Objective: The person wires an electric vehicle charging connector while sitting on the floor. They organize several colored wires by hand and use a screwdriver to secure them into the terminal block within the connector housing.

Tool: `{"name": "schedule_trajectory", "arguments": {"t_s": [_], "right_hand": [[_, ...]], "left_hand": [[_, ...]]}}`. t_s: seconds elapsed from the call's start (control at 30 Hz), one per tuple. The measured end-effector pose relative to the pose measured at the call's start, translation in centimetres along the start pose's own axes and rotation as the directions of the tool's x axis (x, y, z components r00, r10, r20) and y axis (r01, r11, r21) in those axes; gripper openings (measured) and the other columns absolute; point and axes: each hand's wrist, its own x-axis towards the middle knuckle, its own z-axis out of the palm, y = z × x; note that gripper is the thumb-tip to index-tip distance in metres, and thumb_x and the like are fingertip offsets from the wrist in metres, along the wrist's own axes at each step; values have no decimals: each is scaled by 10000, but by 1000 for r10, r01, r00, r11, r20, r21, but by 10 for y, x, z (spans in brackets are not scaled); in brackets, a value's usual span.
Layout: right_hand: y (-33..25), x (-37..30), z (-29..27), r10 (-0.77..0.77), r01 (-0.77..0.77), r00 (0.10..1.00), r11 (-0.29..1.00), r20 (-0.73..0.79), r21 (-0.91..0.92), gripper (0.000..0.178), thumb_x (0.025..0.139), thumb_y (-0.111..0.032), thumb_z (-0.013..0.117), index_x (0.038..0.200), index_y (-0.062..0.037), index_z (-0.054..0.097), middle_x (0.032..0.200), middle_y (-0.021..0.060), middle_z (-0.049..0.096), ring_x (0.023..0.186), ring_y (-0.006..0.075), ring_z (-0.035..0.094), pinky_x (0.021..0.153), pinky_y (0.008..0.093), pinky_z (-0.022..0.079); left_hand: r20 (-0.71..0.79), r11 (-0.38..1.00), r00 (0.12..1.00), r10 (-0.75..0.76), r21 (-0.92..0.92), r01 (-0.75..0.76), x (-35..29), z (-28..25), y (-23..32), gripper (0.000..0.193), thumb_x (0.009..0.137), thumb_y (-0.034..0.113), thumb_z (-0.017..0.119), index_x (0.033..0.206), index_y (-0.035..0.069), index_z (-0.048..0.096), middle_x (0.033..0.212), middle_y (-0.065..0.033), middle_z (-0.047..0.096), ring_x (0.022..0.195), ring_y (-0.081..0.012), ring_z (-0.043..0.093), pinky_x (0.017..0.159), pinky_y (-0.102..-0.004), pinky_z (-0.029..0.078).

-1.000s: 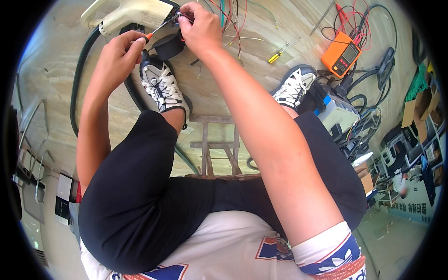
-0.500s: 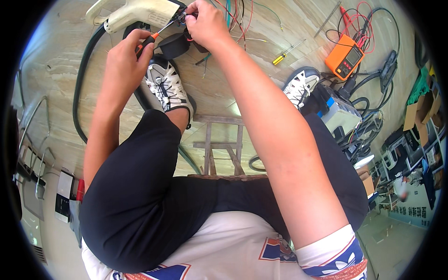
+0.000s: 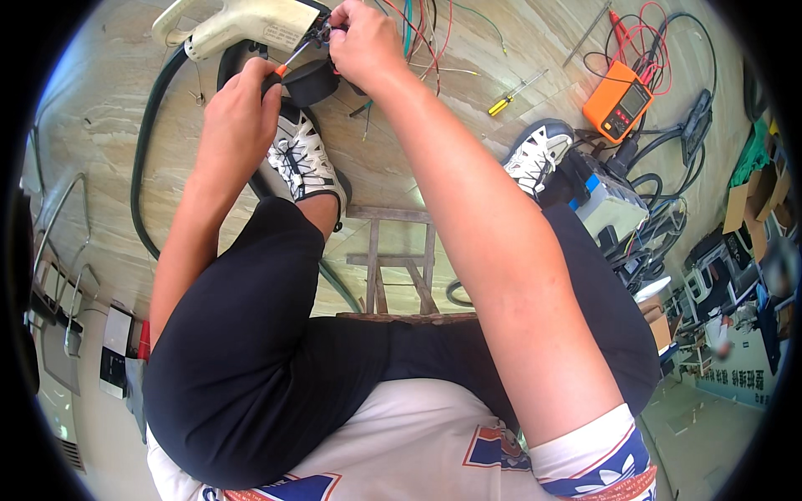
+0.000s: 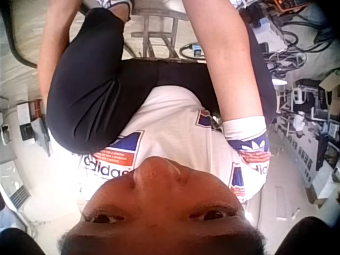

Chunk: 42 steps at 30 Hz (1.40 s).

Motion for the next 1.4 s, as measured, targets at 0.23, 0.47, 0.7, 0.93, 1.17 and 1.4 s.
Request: {"name": "schedule_trajectory", "arguments": {"t_s": [0.23, 0.47, 0.7, 0.93, 1.17, 1.4], "right_hand": [[-8, -6, -1, 27, -29, 999, 997, 29, 65, 139, 866, -51, 538, 959, -21, 638, 808, 174, 683, 715, 287, 681, 675, 398, 539], [-15, -9, -7, 122, -140, 989, 957, 85, 255, 163, 877, -13, 493, 956, -4, 634, 746, 145, 659, 601, 196, 647, 574, 350, 527], [3, -5, 1, -4, 3, 1000, 988, 2, 157, 164, 865, -35, 511, 966, -5, 637, 829, 151, 679, 761, 233, 671, 699, 360, 533], [7, -7, 3, -14, 13, 1000, 979, 2, 205, 174, 866, -53, 528, 994, -14, 639, 877, 154, 690, 824, 243, 677, 742, 357, 531], [4, -9, 2, 52, -62, 998, 970, 47, 236, 187, 871, -75, 540, 1019, -4, 629, 889, 169, 689, 840, 261, 680, 761, 364, 530], [16, -6, 11, -196, 217, 957, 973, -213, 81, 255, 858, -176, 642, 1053, -10, 654, 927, 224, 683, 837, 336, 667, 763, 406, 523]], "left_hand": [[169, 984, 985, -18, 175, -12, 18, -21, 24, 165, 877, 61, 563, 1023, 21, 499, 861, -215, 619, 804, -431, 612, 711, -513, 488], [86, 989, 996, 28, 142, -40, 28, -31, 37, 232, 764, 4, 557, 990, 8, 503, 945, -244, 597, 847, -449, 593, 763, -516, 490], [129, 1000, 992, 19, -2, -18, 57, -54, 57, 234, 714, 78, 650, 911, -45, 625, 879, -270, 641, 836, -413, 624, 765, -438, 515], [234, 995, 969, 78, -80, -61, 79, -65, 60, 101, 715, 46, 573, 696, -42, 619, 727, -247, 622, 750, -414, 626, 710, -440, 508], [1, 926, 937, 348, 158, -344, 101, -47, 60, 158, 759, 91, 565, 689, -32, 634, 646, -228, 608, 694, -398, 649, 661, -447, 525], [172, 488, 700, 693, 604, -631, 120, -41, 71, 135, 743, 143, 619, 713, 19, 665, 663, -164, 649, 666, -311, 683, 601, -409, 544]]}}
